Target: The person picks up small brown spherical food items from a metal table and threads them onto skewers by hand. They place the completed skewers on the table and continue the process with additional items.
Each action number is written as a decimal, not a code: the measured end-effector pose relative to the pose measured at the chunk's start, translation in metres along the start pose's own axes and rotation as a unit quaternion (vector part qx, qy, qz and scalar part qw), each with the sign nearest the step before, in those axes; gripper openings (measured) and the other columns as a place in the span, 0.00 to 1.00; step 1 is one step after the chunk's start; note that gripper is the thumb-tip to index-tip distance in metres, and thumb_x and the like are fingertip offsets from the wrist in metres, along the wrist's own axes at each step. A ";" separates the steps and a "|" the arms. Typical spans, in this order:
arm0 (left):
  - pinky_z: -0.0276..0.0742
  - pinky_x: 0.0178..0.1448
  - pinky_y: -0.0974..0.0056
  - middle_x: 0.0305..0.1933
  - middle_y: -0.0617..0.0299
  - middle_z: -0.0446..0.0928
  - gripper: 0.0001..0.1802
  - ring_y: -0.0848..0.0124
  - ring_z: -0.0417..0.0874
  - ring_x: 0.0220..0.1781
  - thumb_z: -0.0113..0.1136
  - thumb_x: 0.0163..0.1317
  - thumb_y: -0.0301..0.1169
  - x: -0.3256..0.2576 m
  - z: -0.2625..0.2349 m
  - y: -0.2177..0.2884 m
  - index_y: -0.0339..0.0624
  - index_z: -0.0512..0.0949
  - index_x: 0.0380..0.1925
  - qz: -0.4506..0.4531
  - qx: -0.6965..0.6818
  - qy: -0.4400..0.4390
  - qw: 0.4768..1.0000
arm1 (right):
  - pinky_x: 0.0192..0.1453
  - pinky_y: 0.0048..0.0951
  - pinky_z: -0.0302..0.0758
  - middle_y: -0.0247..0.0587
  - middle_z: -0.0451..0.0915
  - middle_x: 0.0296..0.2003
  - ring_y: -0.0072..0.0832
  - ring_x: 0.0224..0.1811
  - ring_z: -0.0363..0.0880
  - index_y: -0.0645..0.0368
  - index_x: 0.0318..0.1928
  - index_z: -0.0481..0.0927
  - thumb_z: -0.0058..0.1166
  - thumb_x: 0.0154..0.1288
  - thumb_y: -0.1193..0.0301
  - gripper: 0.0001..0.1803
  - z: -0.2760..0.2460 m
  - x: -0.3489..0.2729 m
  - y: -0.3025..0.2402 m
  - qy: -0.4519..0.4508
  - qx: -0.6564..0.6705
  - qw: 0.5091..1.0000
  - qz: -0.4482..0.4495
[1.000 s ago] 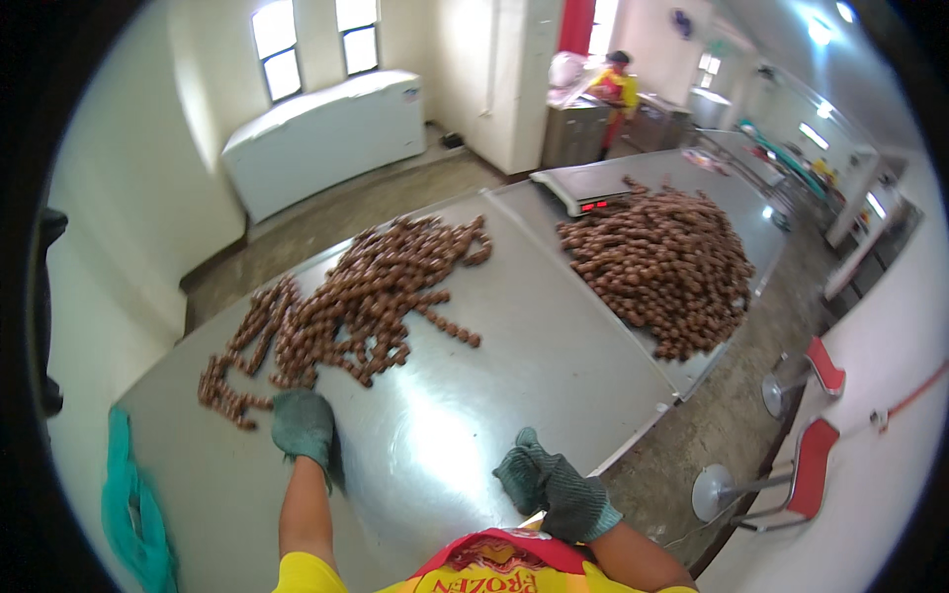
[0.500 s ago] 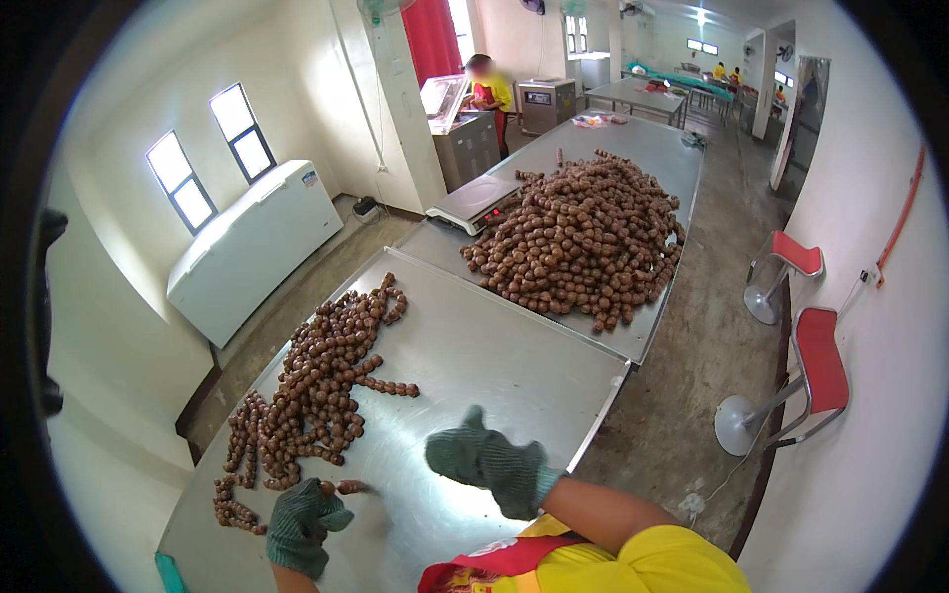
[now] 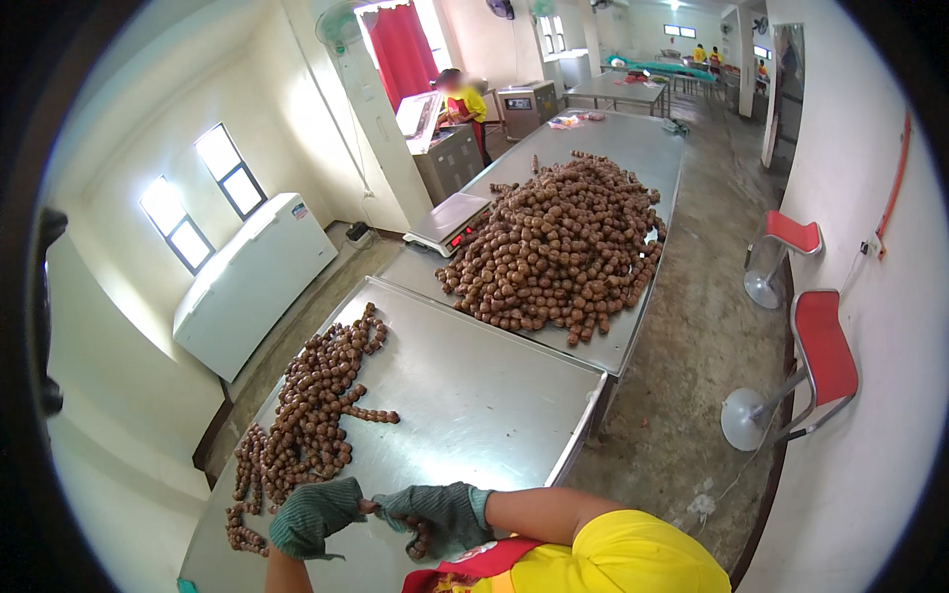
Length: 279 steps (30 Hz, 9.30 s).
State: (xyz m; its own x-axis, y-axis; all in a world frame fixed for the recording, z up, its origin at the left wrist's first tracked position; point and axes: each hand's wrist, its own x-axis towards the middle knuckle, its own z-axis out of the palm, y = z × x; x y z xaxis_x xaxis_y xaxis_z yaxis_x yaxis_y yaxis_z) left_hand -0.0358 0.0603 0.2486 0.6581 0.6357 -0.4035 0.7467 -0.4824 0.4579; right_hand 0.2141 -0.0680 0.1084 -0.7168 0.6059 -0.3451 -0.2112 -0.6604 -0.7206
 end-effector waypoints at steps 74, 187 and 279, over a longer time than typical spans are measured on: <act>0.86 0.71 0.43 0.63 0.49 0.87 0.36 0.49 0.88 0.64 0.90 0.59 0.43 0.032 0.127 0.086 0.38 0.88 0.64 0.138 -0.394 0.209 0.884 | 0.51 0.30 0.89 0.29 0.82 0.43 0.22 0.41 0.82 0.59 0.90 0.75 0.45 1.09 0.59 0.26 0.046 -0.072 -0.031 0.349 -0.264 0.868 -0.234; 0.94 0.75 0.51 0.73 0.50 0.96 0.34 0.54 0.98 0.68 0.70 0.92 0.52 -0.120 0.097 -0.570 0.38 0.90 0.82 -0.472 -0.456 0.512 0.555 | 0.88 0.57 0.78 0.48 0.91 0.81 0.46 0.82 0.88 0.57 0.84 0.86 0.67 0.88 0.67 0.30 0.099 0.068 -0.070 0.236 -0.792 0.540 -0.161; 0.82 0.78 0.42 0.53 0.44 0.90 0.15 0.45 0.91 0.63 0.71 0.80 0.38 0.123 0.232 0.046 0.40 0.90 0.55 0.056 -0.214 0.417 0.882 | 0.67 0.45 0.90 0.49 0.86 0.46 0.45 0.54 0.91 0.65 0.59 0.88 0.66 0.86 0.69 0.13 -0.045 -0.071 -0.029 0.265 -0.645 0.636 -0.329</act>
State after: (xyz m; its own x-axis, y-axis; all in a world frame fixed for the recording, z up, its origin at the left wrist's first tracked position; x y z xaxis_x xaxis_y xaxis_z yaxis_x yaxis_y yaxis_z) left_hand 0.1015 -0.0232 0.0366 0.2928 0.9067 0.3037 0.4590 -0.4119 0.7872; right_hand 0.3005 -0.0716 0.1272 -0.3575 0.8532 0.3798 0.6173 0.5211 -0.5894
